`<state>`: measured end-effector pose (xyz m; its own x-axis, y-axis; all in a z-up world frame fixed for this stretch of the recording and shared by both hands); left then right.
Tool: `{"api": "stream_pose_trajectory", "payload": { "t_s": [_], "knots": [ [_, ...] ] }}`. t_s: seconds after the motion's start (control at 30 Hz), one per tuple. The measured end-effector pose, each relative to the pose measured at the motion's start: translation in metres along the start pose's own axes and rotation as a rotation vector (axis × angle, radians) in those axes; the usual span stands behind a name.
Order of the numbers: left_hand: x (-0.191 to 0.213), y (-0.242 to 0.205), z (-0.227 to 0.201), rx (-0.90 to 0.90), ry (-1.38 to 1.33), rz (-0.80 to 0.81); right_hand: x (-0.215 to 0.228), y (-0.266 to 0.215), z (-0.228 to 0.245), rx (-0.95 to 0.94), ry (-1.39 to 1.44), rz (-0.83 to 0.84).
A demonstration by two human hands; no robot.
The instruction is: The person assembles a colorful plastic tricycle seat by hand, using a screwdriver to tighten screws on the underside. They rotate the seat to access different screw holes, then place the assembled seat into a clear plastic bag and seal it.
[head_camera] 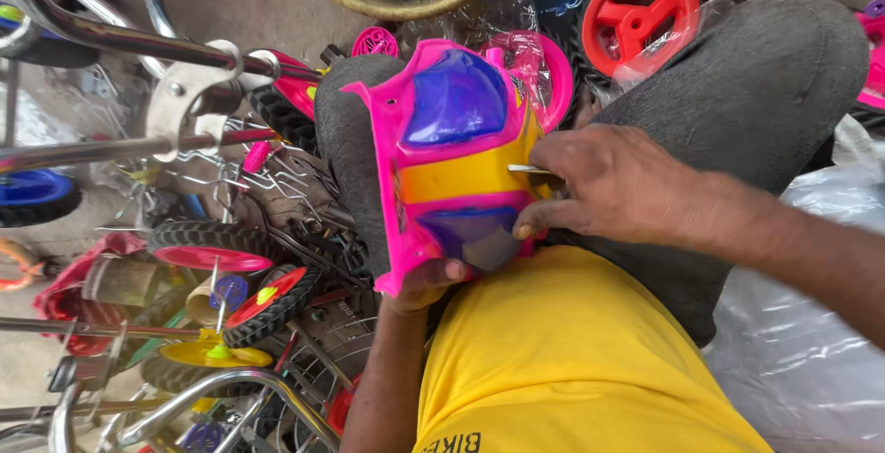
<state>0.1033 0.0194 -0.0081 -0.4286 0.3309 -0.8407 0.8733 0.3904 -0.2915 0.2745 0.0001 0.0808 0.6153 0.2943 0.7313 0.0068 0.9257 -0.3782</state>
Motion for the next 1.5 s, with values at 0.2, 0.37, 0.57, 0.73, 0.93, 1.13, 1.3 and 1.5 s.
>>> {"api": "stream_pose_trajectory", "payload": {
  "t_s": [0.2,0.37,0.57,0.73,0.93,1.13,1.3,1.5],
  "knots": [
    [-0.001,0.001,-0.002,0.007,-0.010,0.018,-0.008,0.011,0.015,0.053,-0.044,0.138],
    [-0.003,-0.002,-0.001,0.046,0.043,0.089,-0.022,0.014,0.017,0.044,-0.110,0.264],
    [0.021,-0.013,-0.002,0.035,0.027,0.037,-0.021,0.012,0.034,0.107,-0.126,0.134],
    [0.036,-0.019,0.002,0.024,-0.022,-0.034,-0.014,0.014,0.039,0.133,0.050,-0.054],
    [0.030,-0.015,-0.004,-0.061,-0.072,-0.055,0.017,0.012,0.059,0.225,0.178,-0.153],
    [0.029,-0.031,0.009,-0.127,0.458,-0.076,0.009,0.013,0.037,-0.019,0.058,0.105],
    [0.002,-0.036,-0.009,-0.410,0.668,0.013,-0.008,0.016,0.027,-0.195,0.051,0.375],
    [-0.013,-0.030,-0.020,-0.362,0.610,-0.004,-0.010,0.028,0.031,-0.134,-0.071,0.454]
  ]
}}
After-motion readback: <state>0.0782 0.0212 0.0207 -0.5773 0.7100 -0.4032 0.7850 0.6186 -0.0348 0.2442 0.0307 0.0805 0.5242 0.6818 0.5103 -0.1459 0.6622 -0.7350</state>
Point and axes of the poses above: each hand's wrist, its own y-axis towards the middle knuckle, its own x-axis out of the back of the hand, z = x × y, the point moved 10 cm from there along y, towards the middle knuckle, and after that the axes turned 5 degrees about -y, right-handed, at the moved point
